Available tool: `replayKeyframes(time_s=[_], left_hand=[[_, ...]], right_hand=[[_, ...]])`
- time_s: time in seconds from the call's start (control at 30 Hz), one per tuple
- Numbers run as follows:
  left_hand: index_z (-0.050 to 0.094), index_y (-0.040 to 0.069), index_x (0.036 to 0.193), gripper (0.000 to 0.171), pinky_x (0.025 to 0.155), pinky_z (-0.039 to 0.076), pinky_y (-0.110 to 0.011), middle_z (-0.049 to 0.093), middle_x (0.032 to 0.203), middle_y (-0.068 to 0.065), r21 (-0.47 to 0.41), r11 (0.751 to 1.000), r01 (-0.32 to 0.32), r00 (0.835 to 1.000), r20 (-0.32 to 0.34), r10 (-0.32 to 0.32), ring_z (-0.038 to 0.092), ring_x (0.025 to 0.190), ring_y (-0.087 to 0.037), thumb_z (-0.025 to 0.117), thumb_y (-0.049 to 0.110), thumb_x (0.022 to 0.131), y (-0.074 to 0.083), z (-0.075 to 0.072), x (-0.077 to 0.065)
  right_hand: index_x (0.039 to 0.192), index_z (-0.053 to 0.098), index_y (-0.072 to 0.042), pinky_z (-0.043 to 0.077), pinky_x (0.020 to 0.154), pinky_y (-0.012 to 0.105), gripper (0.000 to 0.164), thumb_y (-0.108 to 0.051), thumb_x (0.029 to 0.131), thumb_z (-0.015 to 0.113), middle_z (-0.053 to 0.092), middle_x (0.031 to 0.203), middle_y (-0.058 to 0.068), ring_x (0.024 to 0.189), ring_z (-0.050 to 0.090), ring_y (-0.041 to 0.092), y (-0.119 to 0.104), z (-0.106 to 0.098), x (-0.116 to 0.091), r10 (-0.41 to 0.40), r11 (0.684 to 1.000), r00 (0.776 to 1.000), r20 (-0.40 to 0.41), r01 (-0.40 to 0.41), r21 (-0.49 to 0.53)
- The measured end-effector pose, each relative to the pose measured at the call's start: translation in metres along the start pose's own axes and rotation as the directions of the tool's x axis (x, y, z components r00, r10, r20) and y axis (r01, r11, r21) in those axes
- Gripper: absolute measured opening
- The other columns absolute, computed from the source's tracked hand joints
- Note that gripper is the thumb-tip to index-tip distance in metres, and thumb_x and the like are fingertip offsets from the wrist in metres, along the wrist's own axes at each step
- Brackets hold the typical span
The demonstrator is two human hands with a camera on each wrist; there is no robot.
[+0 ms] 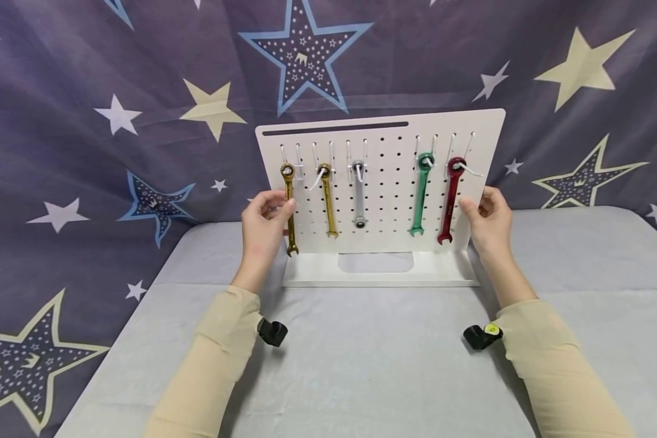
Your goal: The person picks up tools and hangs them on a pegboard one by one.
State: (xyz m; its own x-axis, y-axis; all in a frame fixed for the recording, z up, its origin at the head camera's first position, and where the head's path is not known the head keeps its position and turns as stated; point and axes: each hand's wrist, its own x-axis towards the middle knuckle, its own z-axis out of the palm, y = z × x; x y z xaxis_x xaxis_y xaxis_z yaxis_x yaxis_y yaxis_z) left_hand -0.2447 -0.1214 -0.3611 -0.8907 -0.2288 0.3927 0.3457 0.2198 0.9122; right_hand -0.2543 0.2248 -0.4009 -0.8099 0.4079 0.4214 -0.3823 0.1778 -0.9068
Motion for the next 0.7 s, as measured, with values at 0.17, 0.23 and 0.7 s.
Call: replayKeyframes(time_s=[0.17,0.23,0.7], left_hand=[[0.063,-0.004,0.114,0.024,0.054,0.053,-0.021,0.063,0.092,-0.002,-0.010,0.999,0.039,0.999,0.018,-0.039,0.062,0.071,-0.002,0.069,0.003,0.092,-0.003,0.004,0.005],[0.062,-0.004,0.115,0.024,0.057,0.053,-0.021,0.063,0.093,-0.003,-0.010,0.999,0.051,0.998,0.028,-0.050,0.062,0.073,-0.002,0.069,0.003,0.093,-0.005,0.007,0.007],[0.066,-0.007,0.109,0.023,0.067,0.054,-0.024,0.062,0.085,0.003,-0.068,0.993,0.095,0.995,-0.036,-0.098,0.059,0.074,-0.003,0.072,0.007,0.091,-0.018,0.017,0.019]], right_hand=[[0.117,0.053,0.016,0.042,0.072,0.015,0.034,0.000,0.092,0.067,0.058,0.079,-0.017,0.077,0.050,0.004,-0.001,0.000,0.000,0.011,1.000,1.000,0.002,-0.011,-0.012],[0.117,0.053,0.017,0.042,0.072,0.014,0.034,0.000,0.092,0.067,0.058,0.079,-0.017,0.077,0.050,0.005,-0.001,0.000,0.000,0.009,1.000,1.000,0.000,-0.009,-0.012],[0.115,0.056,0.011,0.043,0.072,0.016,0.029,-0.002,0.092,0.068,0.060,0.081,-0.019,0.078,0.052,0.004,0.021,-0.001,0.010,-0.001,1.000,1.000,-0.013,0.002,0.005]])
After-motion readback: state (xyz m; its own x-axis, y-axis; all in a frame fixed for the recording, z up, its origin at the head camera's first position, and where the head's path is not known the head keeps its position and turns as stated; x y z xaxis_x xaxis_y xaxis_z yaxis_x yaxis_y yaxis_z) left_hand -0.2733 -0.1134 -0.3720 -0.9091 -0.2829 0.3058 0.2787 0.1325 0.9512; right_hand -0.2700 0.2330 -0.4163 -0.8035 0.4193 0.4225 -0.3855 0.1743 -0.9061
